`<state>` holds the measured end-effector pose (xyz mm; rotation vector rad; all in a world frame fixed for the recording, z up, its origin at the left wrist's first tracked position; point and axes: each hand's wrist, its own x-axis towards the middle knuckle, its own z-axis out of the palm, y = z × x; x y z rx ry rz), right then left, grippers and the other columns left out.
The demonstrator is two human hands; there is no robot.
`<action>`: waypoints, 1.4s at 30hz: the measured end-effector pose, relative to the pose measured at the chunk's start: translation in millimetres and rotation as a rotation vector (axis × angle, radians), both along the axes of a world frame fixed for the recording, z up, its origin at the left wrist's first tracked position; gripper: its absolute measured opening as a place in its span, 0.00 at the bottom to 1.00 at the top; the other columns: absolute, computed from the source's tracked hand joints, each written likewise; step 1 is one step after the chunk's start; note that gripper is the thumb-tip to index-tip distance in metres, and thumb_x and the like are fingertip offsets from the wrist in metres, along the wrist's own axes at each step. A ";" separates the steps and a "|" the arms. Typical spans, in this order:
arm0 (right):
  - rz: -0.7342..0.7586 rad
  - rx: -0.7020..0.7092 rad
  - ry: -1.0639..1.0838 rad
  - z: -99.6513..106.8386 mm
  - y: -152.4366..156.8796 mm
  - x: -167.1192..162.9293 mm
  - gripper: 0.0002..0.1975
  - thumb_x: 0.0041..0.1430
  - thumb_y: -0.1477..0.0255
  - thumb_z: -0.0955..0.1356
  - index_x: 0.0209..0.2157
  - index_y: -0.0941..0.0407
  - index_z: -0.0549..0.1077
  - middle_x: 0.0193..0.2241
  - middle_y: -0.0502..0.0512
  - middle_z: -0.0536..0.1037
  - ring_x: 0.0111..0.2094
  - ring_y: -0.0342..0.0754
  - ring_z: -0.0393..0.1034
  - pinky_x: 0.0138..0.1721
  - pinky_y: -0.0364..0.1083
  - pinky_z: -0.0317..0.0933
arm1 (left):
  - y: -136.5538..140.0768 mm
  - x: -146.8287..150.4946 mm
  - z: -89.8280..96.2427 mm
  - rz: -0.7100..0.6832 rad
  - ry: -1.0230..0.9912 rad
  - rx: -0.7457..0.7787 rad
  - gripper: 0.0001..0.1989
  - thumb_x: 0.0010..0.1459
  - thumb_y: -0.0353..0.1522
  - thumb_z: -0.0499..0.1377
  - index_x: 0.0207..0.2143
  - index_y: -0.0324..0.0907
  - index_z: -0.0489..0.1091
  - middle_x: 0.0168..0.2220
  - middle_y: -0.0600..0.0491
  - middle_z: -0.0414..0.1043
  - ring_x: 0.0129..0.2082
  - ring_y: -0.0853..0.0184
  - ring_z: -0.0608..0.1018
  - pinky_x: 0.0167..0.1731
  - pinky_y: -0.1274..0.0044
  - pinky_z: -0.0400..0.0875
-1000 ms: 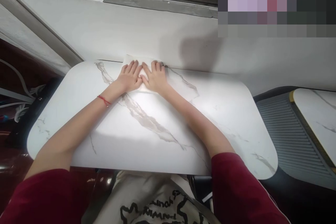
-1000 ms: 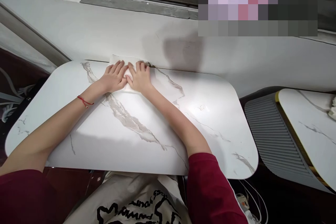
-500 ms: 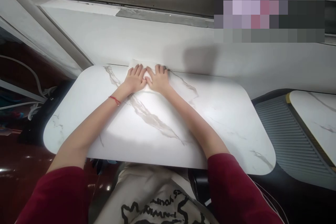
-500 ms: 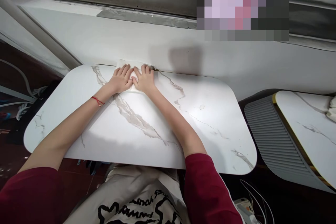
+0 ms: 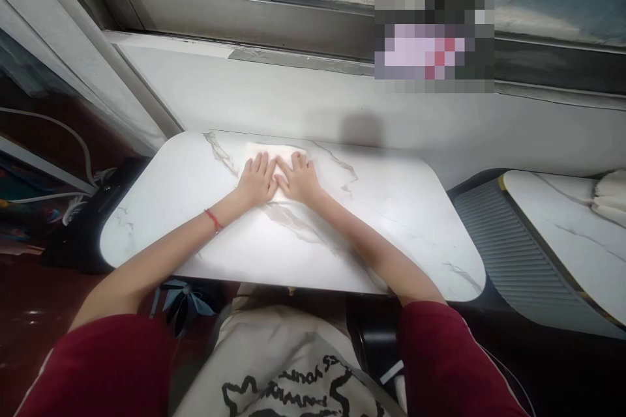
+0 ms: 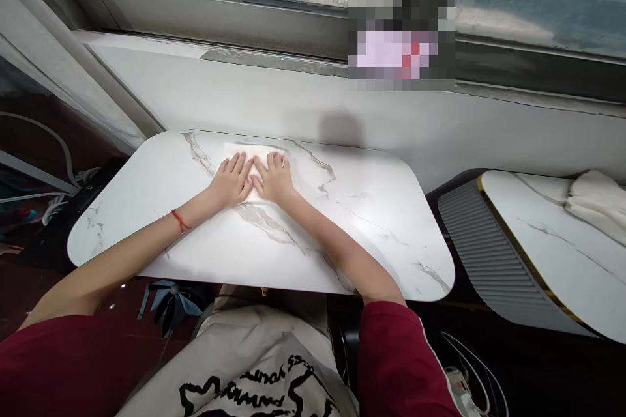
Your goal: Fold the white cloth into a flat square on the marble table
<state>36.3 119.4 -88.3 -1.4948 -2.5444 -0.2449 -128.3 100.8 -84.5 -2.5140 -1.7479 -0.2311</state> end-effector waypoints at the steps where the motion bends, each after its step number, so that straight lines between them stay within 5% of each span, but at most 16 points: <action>1: 0.011 -0.001 -0.008 0.2 -9.7 1.6 0.31 0.73 0.60 0.54 0.71 0.58 0.57 0.62 0.77 0.62 0.57 0.66 0.58 0.53 0.58 0.51 | -11.1 0.4 -0.8 -0.008 0.006 0.007 0.32 0.67 0.33 0.44 0.69 0.24 0.56 0.71 0.28 0.49 0.73 0.44 0.54 0.68 0.53 0.50; 12: 0.063 -0.036 0.004 12.7 -130.8 -12.8 0.35 0.72 0.54 0.56 0.70 0.61 0.59 0.60 0.81 0.66 0.55 0.67 0.64 0.51 0.60 0.58 | -127.7 -37.0 20.6 -0.115 0.035 -0.042 0.29 0.68 0.36 0.45 0.68 0.36 0.61 0.71 0.38 0.55 0.72 0.52 0.60 0.66 0.58 0.62; 17: 0.223 -0.038 -0.030 16.0 -164.9 -42.1 0.38 0.71 0.52 0.59 0.70 0.65 0.57 0.59 0.81 0.69 0.54 0.66 0.66 0.51 0.61 0.61 | -172.2 -66.4 32.6 0.017 -0.052 -0.073 0.27 0.68 0.36 0.42 0.66 0.42 0.63 0.71 0.45 0.58 0.71 0.56 0.63 0.65 0.59 0.64; 22: 0.344 -0.009 -0.035 15.7 -168.6 -73.7 0.41 0.70 0.50 0.58 0.70 0.70 0.54 0.58 0.83 0.70 0.52 0.67 0.67 0.48 0.61 0.62 | -185.6 -95.2 32.5 0.162 -0.147 -0.084 0.28 0.65 0.38 0.44 0.64 0.44 0.63 0.69 0.46 0.63 0.68 0.54 0.67 0.64 0.59 0.66; 29: 0.448 -0.007 0.040 11.4 -116.9 -84.4 0.39 0.71 0.50 0.56 0.70 0.64 0.56 0.60 0.81 0.67 0.55 0.67 0.64 0.53 0.63 0.58 | -141.7 -122.9 29.6 0.185 -0.069 -0.112 0.32 0.62 0.37 0.46 0.67 0.40 0.58 0.70 0.41 0.60 0.70 0.52 0.63 0.65 0.58 0.63; 34: 0.313 -0.001 0.027 9.1 -67.1 -91.9 0.37 0.73 0.52 0.54 0.72 0.62 0.54 0.62 0.80 0.64 0.57 0.66 0.62 0.56 0.61 0.55 | -70.2 -122.2 38.2 0.156 0.046 -0.201 0.32 0.63 0.34 0.43 0.67 0.32 0.58 0.72 0.38 0.55 0.72 0.52 0.59 0.67 0.58 0.60; 42: 0.133 -0.004 0.067 5.9 10.5 -104.4 0.35 0.73 0.53 0.54 0.72 0.58 0.54 0.63 0.78 0.62 0.58 0.66 0.60 0.55 0.61 0.54 | 26.4 -118.3 45.0 0.111 0.071 -0.154 0.29 0.64 0.32 0.44 0.66 0.37 0.59 0.71 0.41 0.58 0.71 0.56 0.62 0.65 0.61 0.62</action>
